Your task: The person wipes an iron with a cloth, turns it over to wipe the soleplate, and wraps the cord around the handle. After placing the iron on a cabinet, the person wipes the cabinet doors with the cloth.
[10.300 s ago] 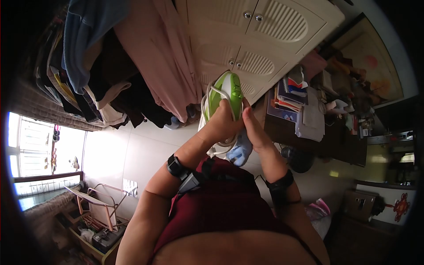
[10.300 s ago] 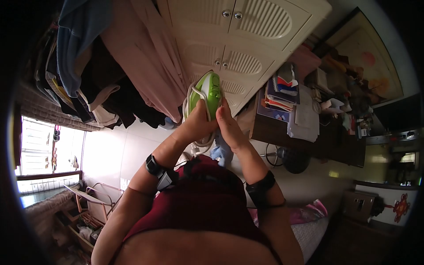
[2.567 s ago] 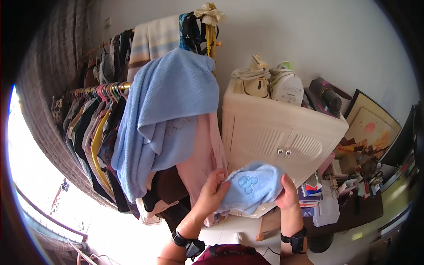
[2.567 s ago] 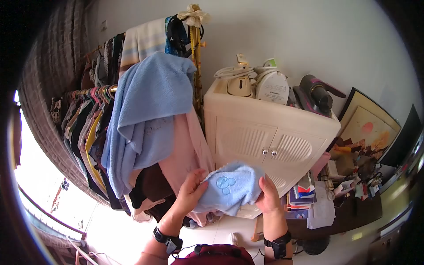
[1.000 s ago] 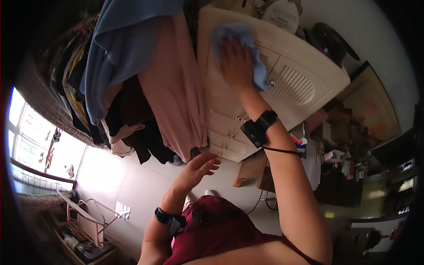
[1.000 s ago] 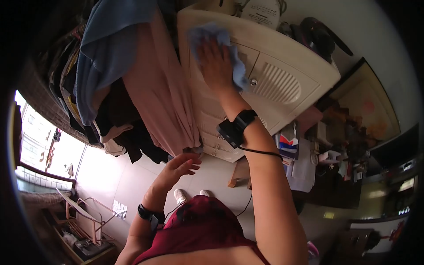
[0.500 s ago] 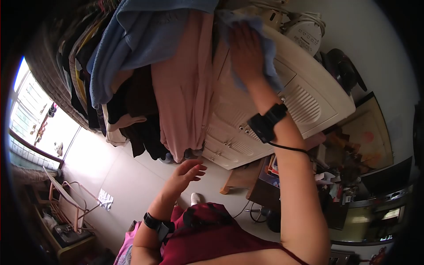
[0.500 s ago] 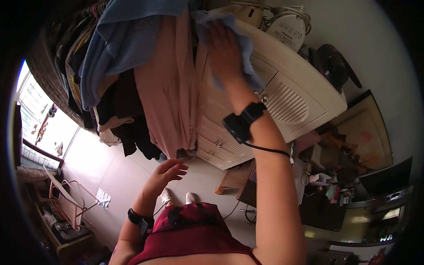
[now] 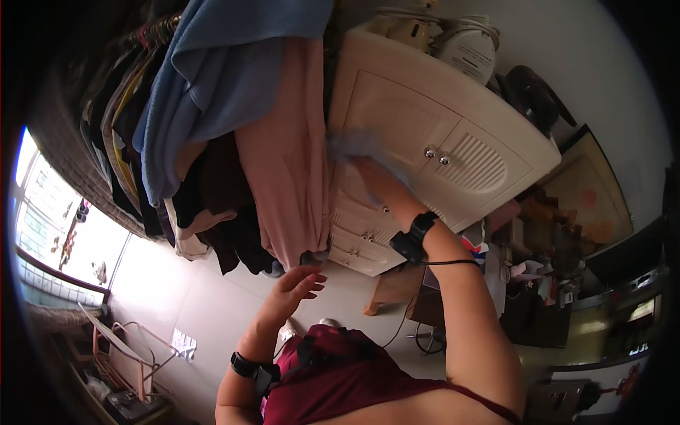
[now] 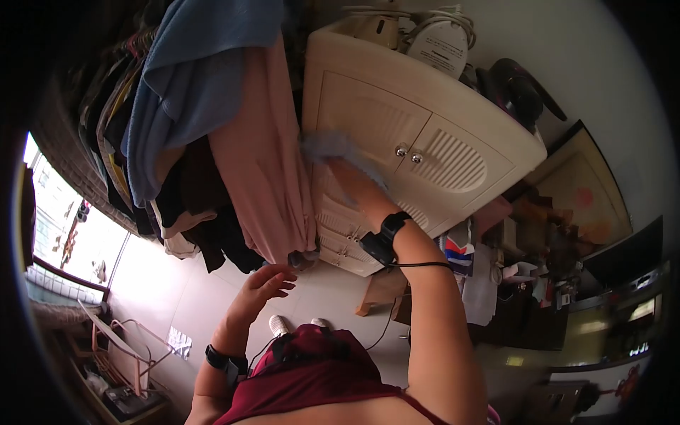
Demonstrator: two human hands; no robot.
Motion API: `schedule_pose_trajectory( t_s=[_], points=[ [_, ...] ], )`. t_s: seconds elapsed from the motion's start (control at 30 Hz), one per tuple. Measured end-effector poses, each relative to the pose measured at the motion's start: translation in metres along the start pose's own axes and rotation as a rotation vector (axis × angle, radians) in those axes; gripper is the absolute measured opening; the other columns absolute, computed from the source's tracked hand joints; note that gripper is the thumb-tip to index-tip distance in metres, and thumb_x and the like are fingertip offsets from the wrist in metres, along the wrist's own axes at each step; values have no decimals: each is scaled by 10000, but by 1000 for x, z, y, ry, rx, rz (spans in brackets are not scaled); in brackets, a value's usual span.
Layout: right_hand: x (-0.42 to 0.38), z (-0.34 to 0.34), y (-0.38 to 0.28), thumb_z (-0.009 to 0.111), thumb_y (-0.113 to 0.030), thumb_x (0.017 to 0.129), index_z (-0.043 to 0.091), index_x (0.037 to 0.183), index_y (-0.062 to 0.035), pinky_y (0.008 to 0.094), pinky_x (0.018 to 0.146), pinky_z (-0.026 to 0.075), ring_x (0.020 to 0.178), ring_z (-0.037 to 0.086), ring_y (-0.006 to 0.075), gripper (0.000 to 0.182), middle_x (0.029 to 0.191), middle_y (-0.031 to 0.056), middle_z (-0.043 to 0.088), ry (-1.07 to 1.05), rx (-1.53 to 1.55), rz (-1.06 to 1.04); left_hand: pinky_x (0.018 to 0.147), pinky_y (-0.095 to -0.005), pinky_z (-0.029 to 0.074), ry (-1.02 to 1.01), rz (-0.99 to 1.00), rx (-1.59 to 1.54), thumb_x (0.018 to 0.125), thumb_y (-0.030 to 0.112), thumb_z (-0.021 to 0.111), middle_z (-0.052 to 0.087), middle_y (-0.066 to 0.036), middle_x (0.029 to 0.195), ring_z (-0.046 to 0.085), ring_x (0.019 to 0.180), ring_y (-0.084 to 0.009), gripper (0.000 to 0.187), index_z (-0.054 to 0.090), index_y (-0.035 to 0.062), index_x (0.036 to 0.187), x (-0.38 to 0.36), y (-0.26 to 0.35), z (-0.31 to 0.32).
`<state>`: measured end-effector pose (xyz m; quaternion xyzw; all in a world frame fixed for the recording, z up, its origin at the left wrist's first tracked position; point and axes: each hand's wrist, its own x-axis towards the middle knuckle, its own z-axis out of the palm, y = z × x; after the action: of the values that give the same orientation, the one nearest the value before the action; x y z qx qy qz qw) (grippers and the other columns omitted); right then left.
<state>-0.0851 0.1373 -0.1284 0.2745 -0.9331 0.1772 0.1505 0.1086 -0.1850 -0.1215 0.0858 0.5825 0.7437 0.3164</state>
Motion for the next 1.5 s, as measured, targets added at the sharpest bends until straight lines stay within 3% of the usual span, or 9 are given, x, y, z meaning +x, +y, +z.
schedule_pose_trajectory(
  t_s=[0.07,0.17,0.4,0.7,0.9,1.0,1.1,1.2,1.5],
  points=[
    [29,-59,-31,370,-48,912,485,1295,-23,388,1045,381,1246,461,304,401,1331,195,486,-3,-116,293,860,-322,494,-24,4,9,972,283,532,625,-102,1141,603,1035,-190,375,523,25,1243,5,3,-1],
    [58,-109,-64,403,-42,898,488,1290,-12,372,1034,394,1274,446,287,403,1364,177,468,478,-662,-74,863,-325,493,-65,6,37,972,280,531,626,-100,1136,603,1034,-193,375,520,23,1245,14,11,0],
    [6,-27,-36,453,-67,860,492,1300,-66,341,893,488,1176,540,238,441,1355,127,492,30,-486,223,867,-330,489,-154,27,78,976,280,520,626,-97,1130,602,1025,-190,381,512,23,1257,11,20,-4],
    [18,-33,-56,440,-92,890,428,1345,-47,369,907,491,1057,583,286,458,1268,117,545,336,-393,125,856,-321,492,-206,11,40,971,288,529,627,-98,1131,606,1017,-185,375,528,27,1241,14,22,-7],
    [28,-72,-88,449,-112,882,468,1301,-43,370,894,496,1206,504,282,426,1417,129,408,-4,-409,485,856,-319,492,-166,-29,64,966,291,538,628,-103,1135,608,1018,-183,376,532,27,1234,12,23,-26],
    [35,-81,-78,481,-150,863,501,1281,-55,379,938,463,1219,496,273,429,1368,122,464,357,-645,166,839,-313,495,-161,-34,44,984,257,509,632,-90,1118,606,1013,-187,359,517,14,1248,16,22,-25],
    [16,-46,-69,530,-160,830,536,1248,-60,421,998,399,1236,481,282,429,1329,121,502,205,-857,78,837,-311,494,-257,-15,46,984,259,509,631,-90,1121,606,1010,-185,365,511,12,1253,21,22,-22],
    [-13,-7,-53,544,-145,820,578,1209,-63,495,1028,321,1201,497,273,399,1245,128,570,82,-642,228,835,-309,495,-267,-25,64,985,257,506,632,-93,1120,606,1008,-183,366,506,10,1255,21,22,-27],
    [17,-65,-70,539,-133,826,592,1212,-121,483,931,424,1078,577,304,390,1104,142,633,576,-700,306,843,-311,487,-345,-66,101,978,272,519,628,-103,1134,608,1015,-186,374,510,21,1255,37,30,-18]
  ],
)
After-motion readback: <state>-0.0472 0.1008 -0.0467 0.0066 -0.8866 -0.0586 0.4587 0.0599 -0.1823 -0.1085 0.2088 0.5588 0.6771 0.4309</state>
